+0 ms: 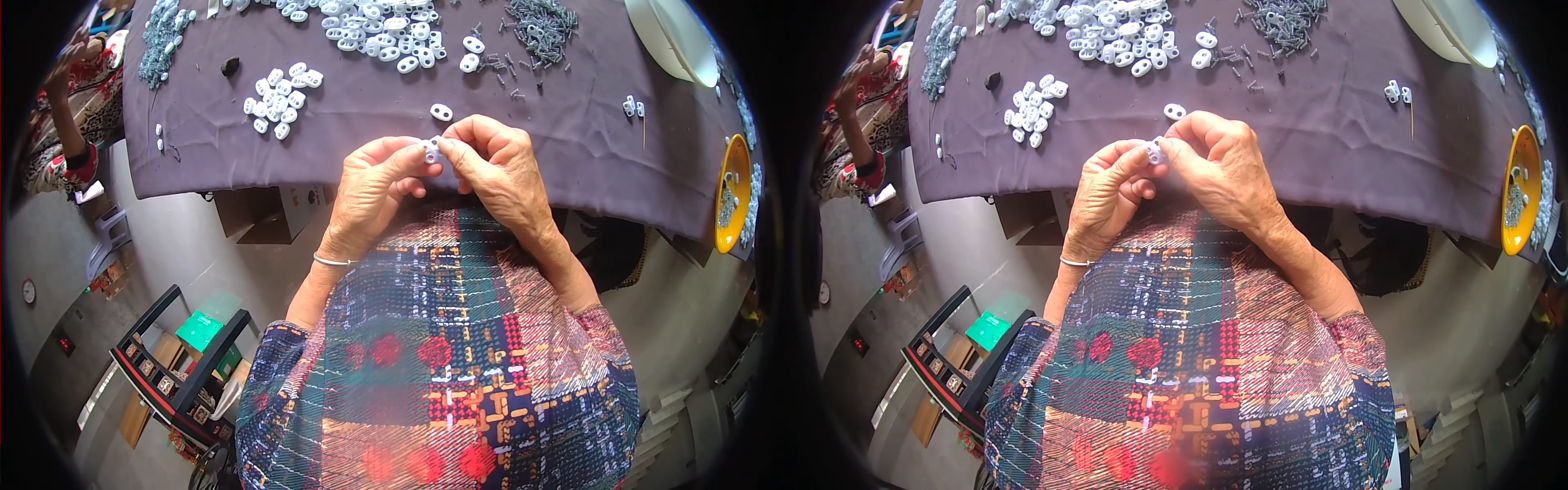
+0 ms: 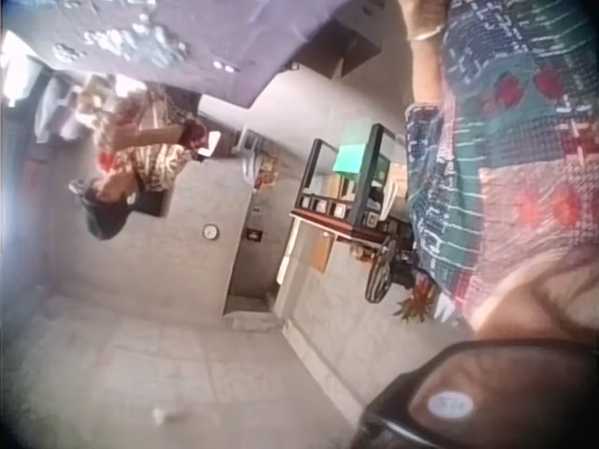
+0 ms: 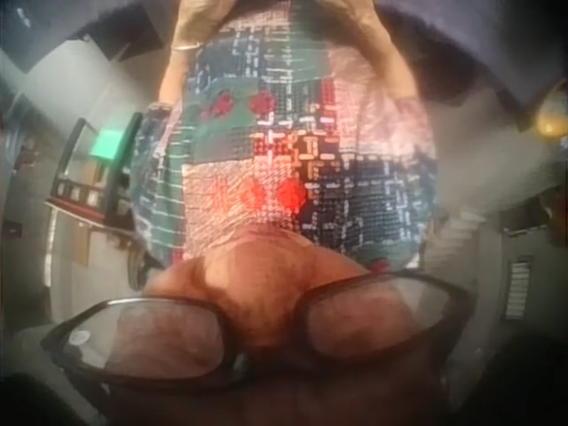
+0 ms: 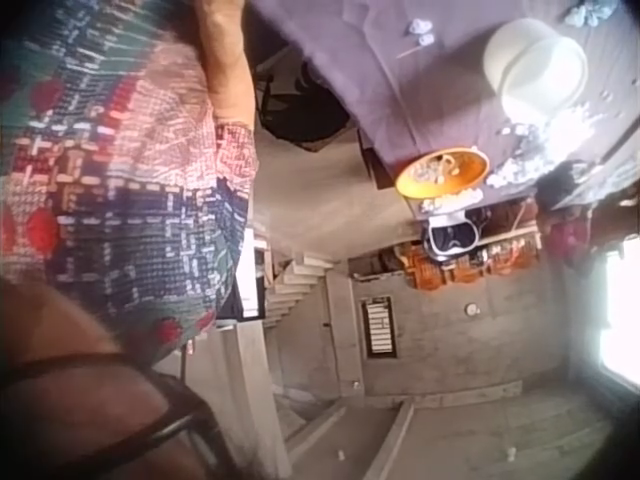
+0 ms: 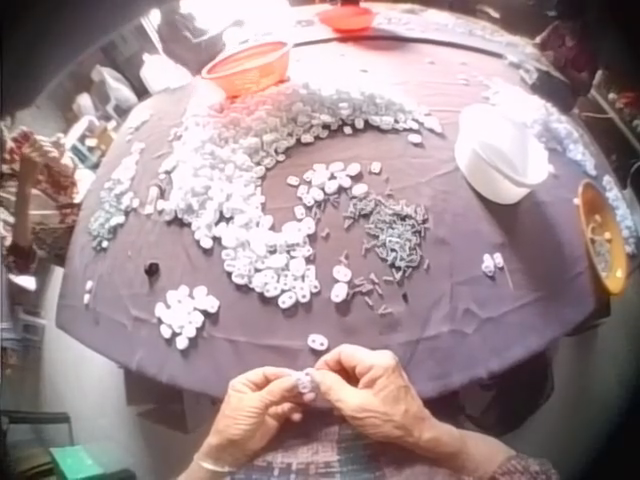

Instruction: The person gathers plastic pieces and springs on the table, then assembles plastic cord locks by inserting springs into the plastic parts by hand.

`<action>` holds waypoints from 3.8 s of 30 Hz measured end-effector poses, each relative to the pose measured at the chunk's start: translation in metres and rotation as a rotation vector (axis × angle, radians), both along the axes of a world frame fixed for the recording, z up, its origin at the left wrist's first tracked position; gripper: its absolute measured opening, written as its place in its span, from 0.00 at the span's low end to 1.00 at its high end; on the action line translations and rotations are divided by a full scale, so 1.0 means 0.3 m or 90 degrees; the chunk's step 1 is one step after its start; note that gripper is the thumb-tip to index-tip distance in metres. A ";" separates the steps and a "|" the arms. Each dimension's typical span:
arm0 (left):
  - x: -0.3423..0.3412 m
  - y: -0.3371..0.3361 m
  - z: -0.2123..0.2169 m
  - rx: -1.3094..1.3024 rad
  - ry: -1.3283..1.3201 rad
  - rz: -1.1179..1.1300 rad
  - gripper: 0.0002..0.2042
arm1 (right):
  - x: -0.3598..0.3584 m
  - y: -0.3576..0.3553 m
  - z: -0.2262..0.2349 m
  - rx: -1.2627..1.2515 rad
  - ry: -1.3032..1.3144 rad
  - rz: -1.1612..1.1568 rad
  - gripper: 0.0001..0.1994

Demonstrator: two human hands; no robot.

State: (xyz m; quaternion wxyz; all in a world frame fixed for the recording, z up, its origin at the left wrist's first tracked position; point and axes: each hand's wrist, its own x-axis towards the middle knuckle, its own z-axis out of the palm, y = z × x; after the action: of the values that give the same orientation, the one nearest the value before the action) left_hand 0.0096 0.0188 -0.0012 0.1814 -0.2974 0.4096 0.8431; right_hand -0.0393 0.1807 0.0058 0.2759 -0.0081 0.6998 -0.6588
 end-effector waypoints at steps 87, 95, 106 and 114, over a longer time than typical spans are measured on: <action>-0.009 0.087 -0.015 -0.137 0.082 0.136 0.06 | 0.033 -0.079 -0.099 0.251 0.641 0.004 0.10; -0.012 0.084 -0.003 -0.097 0.079 0.149 0.07 | 0.029 -0.093 -0.114 0.214 0.585 -0.044 0.08; -0.017 0.069 0.004 -0.089 0.089 0.143 0.08 | 0.011 -0.083 -0.081 0.295 0.572 0.016 0.13; -0.022 0.045 0.010 -0.026 0.069 0.115 0.08 | -0.009 -0.062 -0.074 0.243 0.614 0.046 0.12</action>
State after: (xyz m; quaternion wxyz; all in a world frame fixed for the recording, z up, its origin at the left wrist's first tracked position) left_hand 0.0030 0.0324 0.0017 0.0763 -0.2908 0.4072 0.8624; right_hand -0.0419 0.1620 -0.0165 -0.0590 -0.2844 0.8543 -0.4311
